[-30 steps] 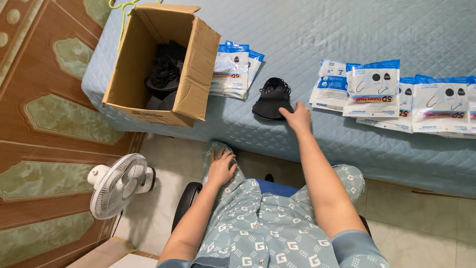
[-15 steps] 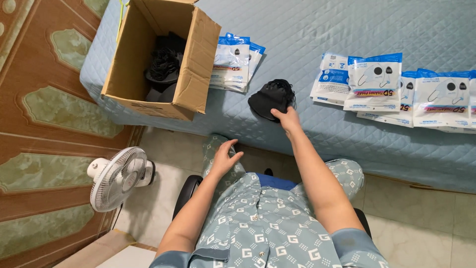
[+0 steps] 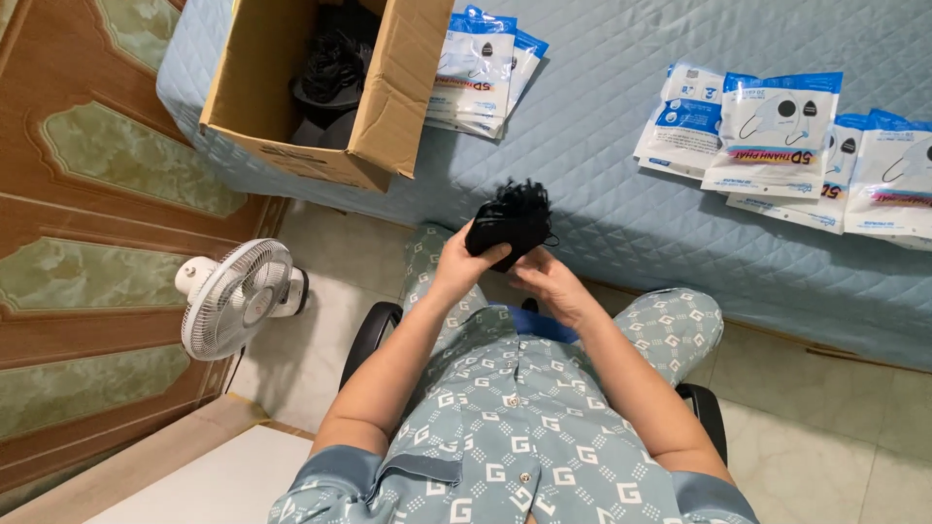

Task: Inspecting and organizing black face masks from a cardboard box onto a work surface.

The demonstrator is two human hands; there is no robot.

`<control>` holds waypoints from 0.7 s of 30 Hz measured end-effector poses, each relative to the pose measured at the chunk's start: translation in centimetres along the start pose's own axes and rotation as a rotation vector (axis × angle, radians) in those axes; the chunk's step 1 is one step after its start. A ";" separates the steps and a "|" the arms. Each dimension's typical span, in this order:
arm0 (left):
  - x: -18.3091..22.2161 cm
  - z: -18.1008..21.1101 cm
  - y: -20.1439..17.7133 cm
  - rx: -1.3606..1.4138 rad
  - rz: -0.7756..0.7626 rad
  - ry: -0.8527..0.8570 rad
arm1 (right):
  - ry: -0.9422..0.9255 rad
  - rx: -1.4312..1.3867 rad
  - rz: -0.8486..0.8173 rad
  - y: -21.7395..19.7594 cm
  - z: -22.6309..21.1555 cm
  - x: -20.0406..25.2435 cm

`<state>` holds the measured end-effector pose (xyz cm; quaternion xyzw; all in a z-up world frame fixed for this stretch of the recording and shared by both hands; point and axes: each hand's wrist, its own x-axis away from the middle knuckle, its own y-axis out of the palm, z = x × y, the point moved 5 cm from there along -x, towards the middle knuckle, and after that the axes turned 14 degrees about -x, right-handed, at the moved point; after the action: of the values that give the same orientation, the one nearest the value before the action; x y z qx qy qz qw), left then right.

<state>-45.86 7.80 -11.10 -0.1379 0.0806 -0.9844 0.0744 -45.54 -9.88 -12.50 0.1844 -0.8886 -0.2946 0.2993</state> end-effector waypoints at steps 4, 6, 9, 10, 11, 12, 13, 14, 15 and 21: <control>-2.2 -1.8 -1.9 0.208 -0.138 0.043 | -0.026 -0.039 0.050 -2.7 -4.2 2.0; -1.8 3.2 -3.4 -0.892 -0.065 0.258 | -0.238 0.088 0.213 -9.5 -4.4 1.0; -0.6 4.1 -2.8 -0.652 -0.167 0.163 | -0.485 0.226 0.196 -9.7 -7.5 2.1; -0.2 5.0 -2.6 -0.654 -0.172 0.163 | -0.485 0.223 0.200 -7.6 -8.5 2.8; 0.3 5.9 -2.2 -0.602 -0.187 0.178 | -0.536 0.346 0.149 -5.0 -9.6 3.7; 0.8 6.8 -1.8 -0.550 -0.201 0.192 | -0.584 0.468 0.097 -2.5 -10.7 4.7; 1.2 7.0 -1.6 -0.550 -0.208 0.191 | -0.584 0.467 0.104 -1.7 -10.8 4.7; 1.6 7.3 -1.2 -0.445 -0.253 0.200 | -0.595 0.586 0.013 -0.2 -10.7 4.8; 2.0 7.6 -0.9 -0.340 -0.294 0.209 | -0.605 0.705 -0.082 1.2 -10.7 4.7; 3.7 10.6 -0.4 -0.369 -0.370 0.297 | -0.303 0.651 -0.080 0.4 -6.2 2.6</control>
<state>-46.45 6.12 0.03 -0.0161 0.2416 -0.9593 -0.1453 -43.58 -13.45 -7.21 0.2591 -0.9622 -0.0316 0.0780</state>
